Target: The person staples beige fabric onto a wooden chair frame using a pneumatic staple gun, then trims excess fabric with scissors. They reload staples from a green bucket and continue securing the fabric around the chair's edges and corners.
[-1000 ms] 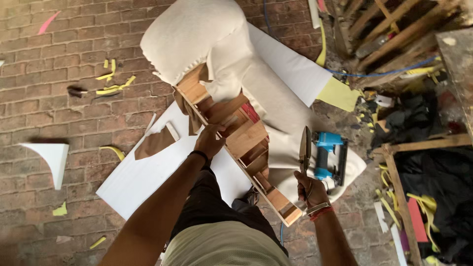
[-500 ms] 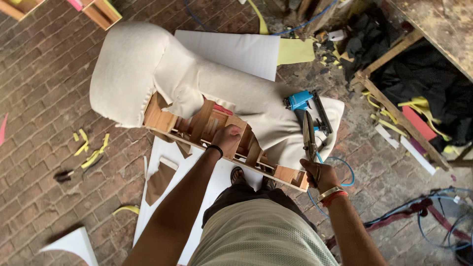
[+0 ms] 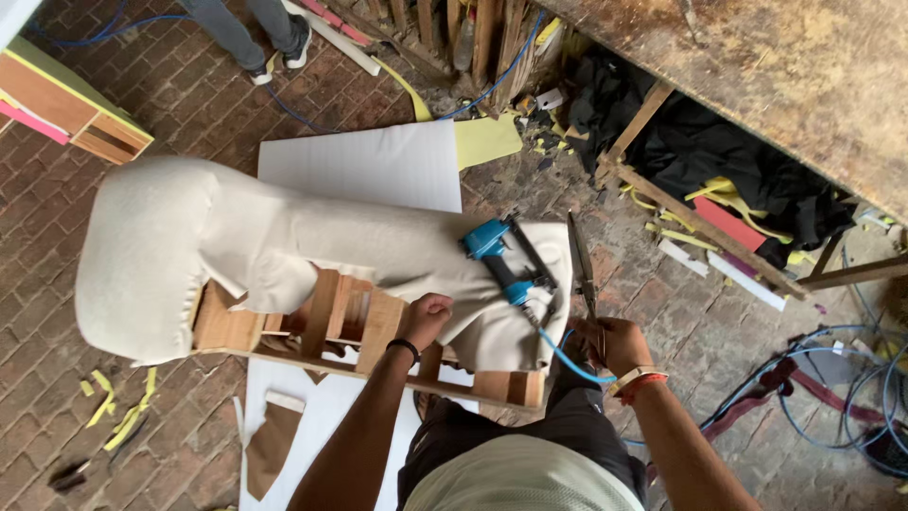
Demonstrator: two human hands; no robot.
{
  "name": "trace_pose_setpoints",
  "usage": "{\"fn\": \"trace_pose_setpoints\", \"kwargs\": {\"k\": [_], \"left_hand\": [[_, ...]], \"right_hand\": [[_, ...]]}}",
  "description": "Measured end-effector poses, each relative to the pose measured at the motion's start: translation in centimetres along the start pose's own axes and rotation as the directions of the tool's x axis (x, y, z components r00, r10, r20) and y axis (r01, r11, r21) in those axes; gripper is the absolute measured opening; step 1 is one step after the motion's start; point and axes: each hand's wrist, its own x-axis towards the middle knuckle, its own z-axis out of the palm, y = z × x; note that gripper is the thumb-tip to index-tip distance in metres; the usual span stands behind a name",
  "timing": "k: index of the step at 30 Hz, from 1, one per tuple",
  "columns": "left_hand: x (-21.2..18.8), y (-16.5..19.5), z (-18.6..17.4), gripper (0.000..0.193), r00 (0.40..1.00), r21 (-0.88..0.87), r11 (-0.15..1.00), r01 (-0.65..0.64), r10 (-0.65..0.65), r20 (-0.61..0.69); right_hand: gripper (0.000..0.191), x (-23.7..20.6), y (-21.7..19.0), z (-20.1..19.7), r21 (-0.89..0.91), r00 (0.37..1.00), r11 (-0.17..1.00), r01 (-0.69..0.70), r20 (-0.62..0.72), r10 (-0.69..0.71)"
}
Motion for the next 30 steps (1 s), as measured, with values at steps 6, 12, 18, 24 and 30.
{"fn": "trace_pose_setpoints", "kwargs": {"k": [6, 12, 18, 24, 30], "left_hand": [[4.8, 3.6, 10.0, 0.043, 0.976, 0.008, 0.996, 0.084, -0.08, -0.201], [6.1, 7.0, 16.8, 0.064, 0.902, 0.322, 0.863, 0.39, -0.288, -0.321], [4.8, 7.4, 16.4, 0.058, 0.824, 0.064, 0.858, 0.509, -0.465, -0.324], [5.2, 7.8, 16.2, 0.053, 0.768, -0.049, 0.826, 0.561, -0.542, -0.342], [5.1, 8.4, 16.5, 0.054, 0.766, 0.034, 0.823, 0.567, -0.512, -0.39]], "right_hand": [[0.05, 13.8, -6.2, -13.5, -0.038, 0.987, 0.995, 0.087, -0.13, -0.091], [0.038, 29.4, -12.8, -24.6, -0.455, 0.903, 0.862, 0.222, -0.237, -0.358], [0.045, 39.2, -17.9, -29.3, -0.602, 0.989, 0.798, 0.031, -0.098, -0.113], [0.036, 42.9, -20.8, -30.7, -0.804, 0.948, 0.594, -0.007, -0.195, -0.253], [0.025, 43.6, -21.6, -26.9, -0.72, 0.727, 0.58, 0.381, -0.154, -0.669]]}}
